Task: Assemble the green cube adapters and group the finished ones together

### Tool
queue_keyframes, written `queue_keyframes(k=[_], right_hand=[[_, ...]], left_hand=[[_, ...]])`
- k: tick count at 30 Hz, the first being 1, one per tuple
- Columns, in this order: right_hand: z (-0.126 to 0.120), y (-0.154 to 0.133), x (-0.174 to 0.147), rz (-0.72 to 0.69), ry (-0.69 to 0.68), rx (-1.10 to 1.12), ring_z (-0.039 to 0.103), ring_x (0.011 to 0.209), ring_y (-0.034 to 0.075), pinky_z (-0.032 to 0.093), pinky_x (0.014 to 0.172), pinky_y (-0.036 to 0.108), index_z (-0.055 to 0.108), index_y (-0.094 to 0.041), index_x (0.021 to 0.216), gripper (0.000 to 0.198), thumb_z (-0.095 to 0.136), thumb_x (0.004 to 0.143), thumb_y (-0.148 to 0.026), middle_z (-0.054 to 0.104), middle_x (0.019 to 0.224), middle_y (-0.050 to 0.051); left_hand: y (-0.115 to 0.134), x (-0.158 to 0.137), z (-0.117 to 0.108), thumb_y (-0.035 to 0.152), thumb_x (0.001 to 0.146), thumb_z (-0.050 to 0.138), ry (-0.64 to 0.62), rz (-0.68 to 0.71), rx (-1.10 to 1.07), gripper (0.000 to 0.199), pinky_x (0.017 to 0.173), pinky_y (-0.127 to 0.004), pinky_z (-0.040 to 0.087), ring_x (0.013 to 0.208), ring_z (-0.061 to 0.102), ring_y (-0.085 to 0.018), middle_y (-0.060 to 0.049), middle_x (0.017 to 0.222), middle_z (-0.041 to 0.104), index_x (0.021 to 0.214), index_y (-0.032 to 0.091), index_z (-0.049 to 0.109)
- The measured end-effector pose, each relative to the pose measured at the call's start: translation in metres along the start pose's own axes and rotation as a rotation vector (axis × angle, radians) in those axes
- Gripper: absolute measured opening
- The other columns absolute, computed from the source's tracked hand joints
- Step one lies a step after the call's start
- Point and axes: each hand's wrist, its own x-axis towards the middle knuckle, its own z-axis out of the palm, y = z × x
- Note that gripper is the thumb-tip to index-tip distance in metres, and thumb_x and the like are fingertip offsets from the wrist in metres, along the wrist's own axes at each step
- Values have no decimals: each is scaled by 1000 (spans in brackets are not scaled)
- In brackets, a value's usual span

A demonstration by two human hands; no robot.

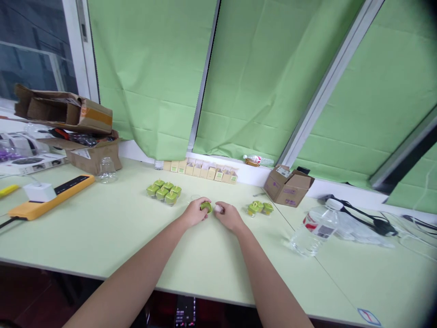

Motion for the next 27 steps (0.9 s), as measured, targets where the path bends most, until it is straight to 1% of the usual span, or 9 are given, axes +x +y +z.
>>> queue_keyframes(k=[2, 4, 6, 9, 11, 16, 22, 24, 27], right_hand=[[3, 1, -2, -3, -49, -41, 63, 88, 21, 47, 84, 34, 68, -23, 115, 43, 62, 73, -25, 70, 103, 7], [2, -1, -2, -14, -20, -46, 62, 91, 22, 47, 87, 36, 66, -22, 118, 45, 62, 74, -26, 68, 108, 8], [-1, -5, 0, -47, 65, -20, 60, 94, 22, 45, 90, 37, 70, -22, 109, 35, 62, 76, -28, 67, 108, 8], [-7, -17, 3, -95, 200, 61, 57, 90, 21, 45, 87, 36, 73, -23, 86, 17, 60, 81, -32, 67, 100, 6], [-7, -24, 2, -123, 190, 112, 56, 88, 20, 46, 84, 35, 74, -24, 83, 17, 60, 82, -34, 66, 96, 6], [7, -34, -4, -238, 35, 10, 52, 102, 23, 41, 95, 39, 77, -28, 90, 19, 61, 82, -22, 61, 100, 7], [8, -32, -3, -186, 62, -19, 51, 101, 23, 41, 94, 39, 75, -27, 87, 20, 61, 78, -15, 59, 99, 6], [7, -31, -3, -178, 60, -14, 51, 100, 22, 41, 93, 38, 74, -26, 84, 19, 61, 77, -14, 58, 98, 5], [7, -29, -2, -165, 54, -12, 51, 98, 22, 42, 92, 37, 72, -24, 76, 16, 61, 75, -12, 57, 94, 5]], left_hand=[[-2, 0, -2, 18, 80, 54, 15, 28, 75, 28, 53, -23, 45, 55, 61, -12, 0, 72, 61, 107, 19, 61], [-4, 1, -5, 17, 80, 53, 39, 66, 156, 27, 55, -23, 44, 55, 60, -12, 0, 73, 63, 105, 19, 63], [-4, 1, -8, 16, 79, 53, 77, 106, 229, 28, 57, -23, 44, 56, 57, -11, -2, 77, 66, 104, 18, 64], [-4, 1, -11, 12, 77, 52, 140, 159, 315, 30, 61, -24, 43, 58, 54, -11, -3, 85, 68, 103, 18, 65], [-3, 1, -10, 9, 75, 52, 156, 176, 337, 33, 65, -24, 44, 63, 55, -12, -4, 88, 69, 103, 18, 65], [-1, -1, -3, 8, 72, 51, 72, 199, 226, 40, 72, -25, 46, 79, 59, -15, -5, 95, 68, 108, 17, 65], [5, -6, 4, 5, 66, 54, -34, 292, 151, 60, 67, -23, 45, 73, 58, -14, -6, 99, 67, 124, 17, 58], [8, -9, 4, 5, 66, 54, -47, 322, 162, 58, 67, -23, 44, 75, 57, -14, -6, 99, 66, 123, 17, 59], [13, -12, 3, 7, 69, 53, -73, 343, 213, 47, 63, -22, 41, 71, 53, -13, -3, 88, 64, 115, 17, 63]])
